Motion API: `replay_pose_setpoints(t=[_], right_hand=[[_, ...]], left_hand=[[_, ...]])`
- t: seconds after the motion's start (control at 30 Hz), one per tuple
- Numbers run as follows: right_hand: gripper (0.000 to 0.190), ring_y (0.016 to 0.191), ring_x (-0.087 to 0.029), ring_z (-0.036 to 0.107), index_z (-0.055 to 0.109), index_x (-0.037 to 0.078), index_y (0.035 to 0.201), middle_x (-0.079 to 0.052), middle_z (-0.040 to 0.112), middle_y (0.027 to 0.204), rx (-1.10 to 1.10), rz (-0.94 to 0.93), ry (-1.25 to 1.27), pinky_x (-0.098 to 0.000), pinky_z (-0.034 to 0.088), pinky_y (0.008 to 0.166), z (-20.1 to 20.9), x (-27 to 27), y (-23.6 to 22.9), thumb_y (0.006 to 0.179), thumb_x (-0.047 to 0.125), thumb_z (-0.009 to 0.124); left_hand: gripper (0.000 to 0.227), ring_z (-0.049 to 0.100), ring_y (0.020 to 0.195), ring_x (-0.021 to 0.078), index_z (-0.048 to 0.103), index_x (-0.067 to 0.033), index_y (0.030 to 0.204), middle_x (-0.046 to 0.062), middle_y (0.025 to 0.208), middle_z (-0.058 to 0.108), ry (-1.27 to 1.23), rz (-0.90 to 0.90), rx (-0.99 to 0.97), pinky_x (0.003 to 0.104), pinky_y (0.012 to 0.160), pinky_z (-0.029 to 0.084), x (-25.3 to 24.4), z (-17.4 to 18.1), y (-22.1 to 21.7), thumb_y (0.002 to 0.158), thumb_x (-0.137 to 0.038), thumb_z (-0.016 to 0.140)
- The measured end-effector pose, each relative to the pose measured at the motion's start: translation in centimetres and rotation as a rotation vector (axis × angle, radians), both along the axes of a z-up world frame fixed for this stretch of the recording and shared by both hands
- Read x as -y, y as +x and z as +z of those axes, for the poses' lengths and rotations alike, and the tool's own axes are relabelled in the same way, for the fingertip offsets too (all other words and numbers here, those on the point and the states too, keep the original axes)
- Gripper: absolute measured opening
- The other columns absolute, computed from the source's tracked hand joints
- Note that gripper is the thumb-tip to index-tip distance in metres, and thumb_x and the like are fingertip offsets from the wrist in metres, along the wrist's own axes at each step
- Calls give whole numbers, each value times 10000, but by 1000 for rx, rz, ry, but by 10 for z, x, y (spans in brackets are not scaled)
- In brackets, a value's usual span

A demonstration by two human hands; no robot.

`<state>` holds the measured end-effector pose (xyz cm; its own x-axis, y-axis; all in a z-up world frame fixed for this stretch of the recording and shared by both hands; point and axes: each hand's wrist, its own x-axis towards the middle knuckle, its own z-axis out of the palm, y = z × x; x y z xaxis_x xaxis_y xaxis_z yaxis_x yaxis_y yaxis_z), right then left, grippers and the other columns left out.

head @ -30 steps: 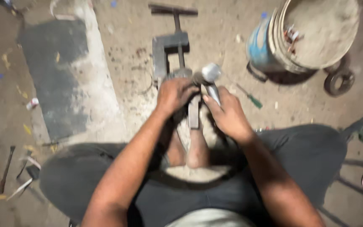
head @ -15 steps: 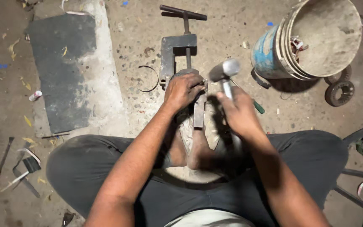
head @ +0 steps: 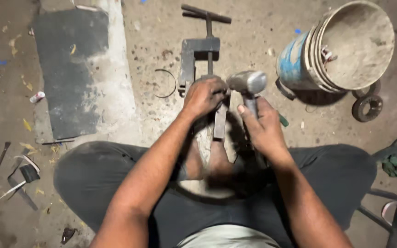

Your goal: The person uses a hammer to repeatedly strike a circular metal component clamped in a vise, likely to separate or adjust its internal parts. The person occasionally uses a screwdriver to pry or adjust the component.

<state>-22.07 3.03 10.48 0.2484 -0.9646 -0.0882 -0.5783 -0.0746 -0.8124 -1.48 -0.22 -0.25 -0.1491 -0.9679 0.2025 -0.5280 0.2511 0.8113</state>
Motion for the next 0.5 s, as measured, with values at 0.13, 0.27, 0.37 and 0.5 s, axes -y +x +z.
replay_pose_setpoints(t=[0.13, 0.27, 0.37, 0.5], right_hand=[[267, 547, -130, 542, 599, -19, 1012, -43, 582, 681, 150, -160, 241, -315, 452, 493, -3, -27, -15, 1000, 246, 624], [211, 513, -54, 482, 611, 29, 990, 11, 543, 659, 346, -208, 389, -237, 403, 456, -24, -52, -28, 1020, 237, 604], [236, 447, -78, 453, 603, 43, 937, 10, 510, 615, 404, -367, 594, -257, 391, 406, -50, -58, -34, 1020, 262, 580], [229, 452, -86, 472, 589, 47, 932, 6, 540, 624, 410, -412, 630, -264, 403, 408, -73, -58, -44, 1016, 259, 576]], left_hand=[[145, 714, 905, 237, 739, -55, 1034, 98, 969, 763, 124, 39, -395, 344, 815, 569, 16, 3, -3, 921, -145, 744], [130, 694, 900, 122, 713, -30, 1038, 82, 948, 762, 161, 21, -592, 283, 823, 568, 21, 5, 7, 1006, -153, 687], [166, 718, 885, 152, 699, -25, 1074, 97, 940, 757, 97, 24, -379, 309, 800, 559, 12, 6, 11, 968, -151, 721], [239, 697, 818, 270, 640, -9, 1053, 158, 896, 709, 142, 141, -172, 357, 707, 528, -2, 0, 5, 962, -191, 766]])
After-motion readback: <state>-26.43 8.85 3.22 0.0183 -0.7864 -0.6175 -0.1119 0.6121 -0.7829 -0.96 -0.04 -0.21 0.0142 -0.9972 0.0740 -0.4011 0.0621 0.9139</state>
